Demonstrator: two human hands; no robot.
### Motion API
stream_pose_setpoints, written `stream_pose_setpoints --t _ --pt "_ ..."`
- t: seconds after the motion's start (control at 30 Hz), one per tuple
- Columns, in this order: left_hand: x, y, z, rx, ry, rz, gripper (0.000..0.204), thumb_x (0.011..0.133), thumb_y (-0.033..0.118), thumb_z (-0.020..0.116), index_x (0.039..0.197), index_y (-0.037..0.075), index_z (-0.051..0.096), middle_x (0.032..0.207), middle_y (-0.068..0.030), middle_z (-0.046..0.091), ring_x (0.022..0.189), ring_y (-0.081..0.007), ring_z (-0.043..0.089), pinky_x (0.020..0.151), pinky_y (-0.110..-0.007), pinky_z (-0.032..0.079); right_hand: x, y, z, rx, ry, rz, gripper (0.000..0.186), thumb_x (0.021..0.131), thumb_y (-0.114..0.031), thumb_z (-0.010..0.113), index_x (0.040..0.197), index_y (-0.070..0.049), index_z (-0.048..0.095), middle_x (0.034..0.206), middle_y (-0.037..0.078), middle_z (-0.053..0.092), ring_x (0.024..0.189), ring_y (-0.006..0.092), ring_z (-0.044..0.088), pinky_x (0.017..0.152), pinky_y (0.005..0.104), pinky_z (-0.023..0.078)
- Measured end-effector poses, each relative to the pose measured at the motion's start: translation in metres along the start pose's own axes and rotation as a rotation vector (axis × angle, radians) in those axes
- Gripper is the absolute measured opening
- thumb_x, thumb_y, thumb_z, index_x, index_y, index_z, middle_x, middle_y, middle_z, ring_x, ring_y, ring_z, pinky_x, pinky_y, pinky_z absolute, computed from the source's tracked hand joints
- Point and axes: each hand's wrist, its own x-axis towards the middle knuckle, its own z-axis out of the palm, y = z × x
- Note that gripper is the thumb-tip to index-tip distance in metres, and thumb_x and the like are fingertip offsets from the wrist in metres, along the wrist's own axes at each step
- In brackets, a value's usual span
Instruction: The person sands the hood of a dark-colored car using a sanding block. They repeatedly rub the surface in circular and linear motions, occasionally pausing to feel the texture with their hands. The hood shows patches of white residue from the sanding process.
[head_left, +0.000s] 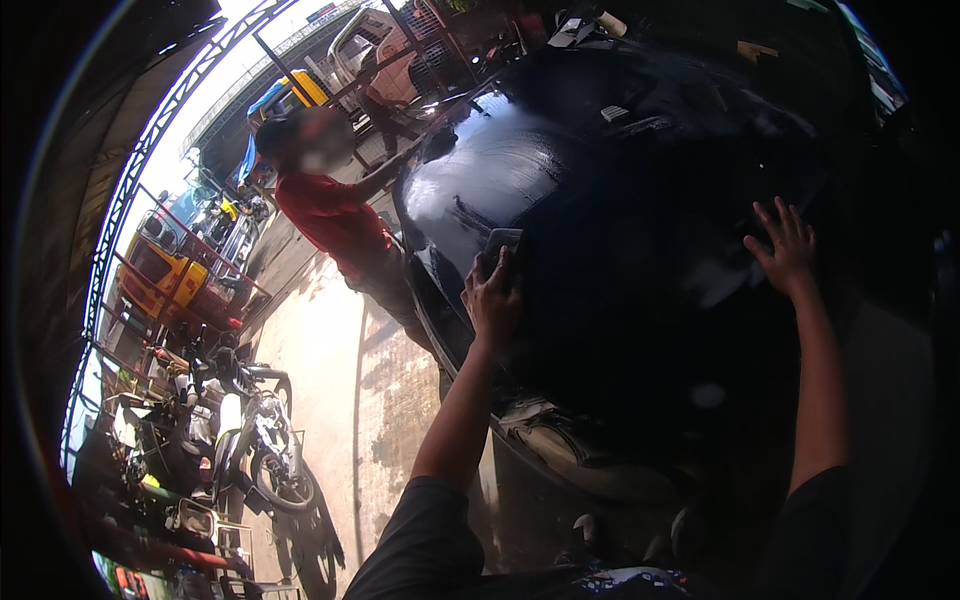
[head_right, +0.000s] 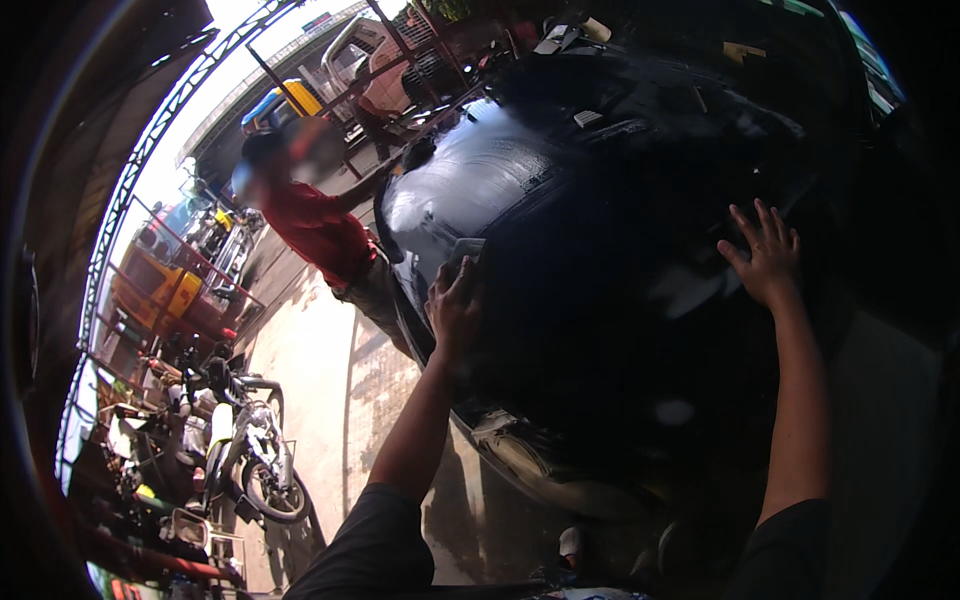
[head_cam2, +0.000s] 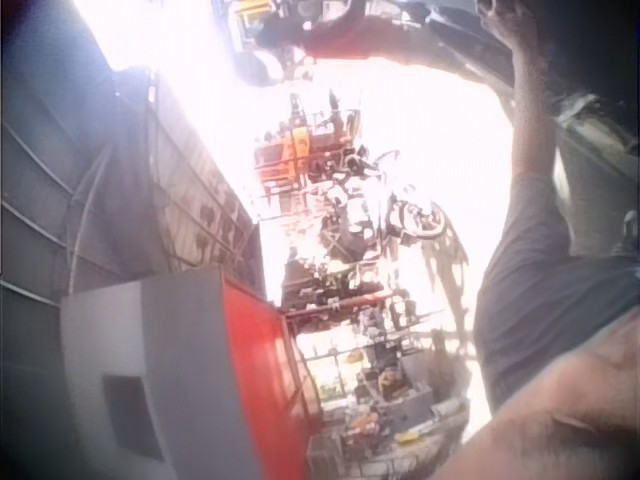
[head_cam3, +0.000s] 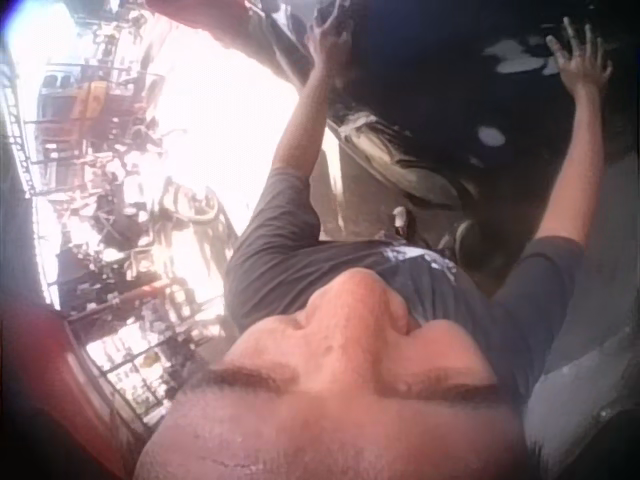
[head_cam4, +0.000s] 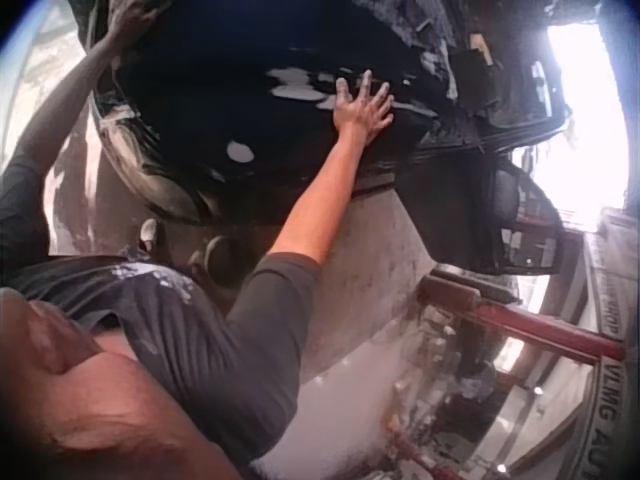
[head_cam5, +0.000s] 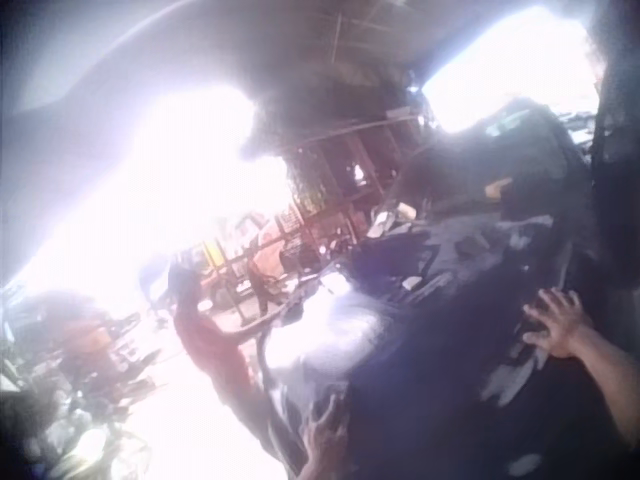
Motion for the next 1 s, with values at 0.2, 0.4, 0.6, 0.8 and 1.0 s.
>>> stream_pose_setpoints --t 0.2,0.4,0.6,0.8,1.0 --pt "-0.068 0.048 -0.014 -0.062 0.030 0.146 0.058 0.098 0.032 0.074 0.155 0.031 0.065 0.167 -0.0233 0.047 0.152 -0.0426 0.047 0.123 -0.053 0.035 0.003 0.003 0.007 -0.031 0.017 -0.014 0.076 0.105 -0.078 0.043 0.172 -0.045 0.029 0.183 0.005 0.022 0.169 0.0311 0.021 0.133 0.0647 0.020" --pt "-0.084 0.050 -0.019 -0.085 0.041 0.210 0.058 0.096 0.028 0.076 0.153 0.029 0.068 0.166 -0.0229 0.050 0.150 -0.0422 0.050 0.123 -0.052 0.036 0.006 0.005 0.013 -0.006 0.024 -0.015 0.075 0.105 -0.077 0.045 0.171 -0.044 0.032 0.183 0.005 0.023 0.169 0.0315 0.021 0.133 0.0650 0.020" --pt "-0.085 0.053 -0.017 -0.057 0.081 0.217 0.058 0.095 0.030 0.078 0.153 0.028 0.068 0.166 -0.0215 0.051 0.149 -0.0407 0.051 0.122 -0.051 0.038 0.003 0.004 0.006 -0.003 0.015 -0.020 0.075 0.105 -0.077 0.045 0.171 -0.042 0.033 0.183 0.005 0.023 0.169 0.0313 0.021 0.133 0.0664 0.020" --pt "-0.086 0.053 -0.019 -0.081 0.093 0.227 0.060 0.094 0.033 0.080 0.153 0.027 0.068 0.166 -0.0216 0.050 0.149 -0.0412 0.051 0.122 -0.052 0.038 -0.002 0.000 -0.008 0.003 -0.015 -0.019 0.077 0.105 -0.077 0.044 0.171 -0.040 0.034 0.182 0.006 0.023 0.168 0.0322 0.021 0.133 0.0663 0.020" --pt "-0.086 0.055 -0.021 -0.047 0.093 0.244 0.063 0.093 0.037 0.082 0.152 0.022 0.068 0.165 -0.0225 0.051 0.147 -0.0426 0.053 0.120 -0.053 0.040 -0.007 -0.003 -0.020 0.020 -0.018 -0.021 0.077 0.104 -0.078 0.045 0.171 -0.039 0.036 0.182 0.007 0.025 0.168 0.0328 0.023 0.133 0.0660 0.021"
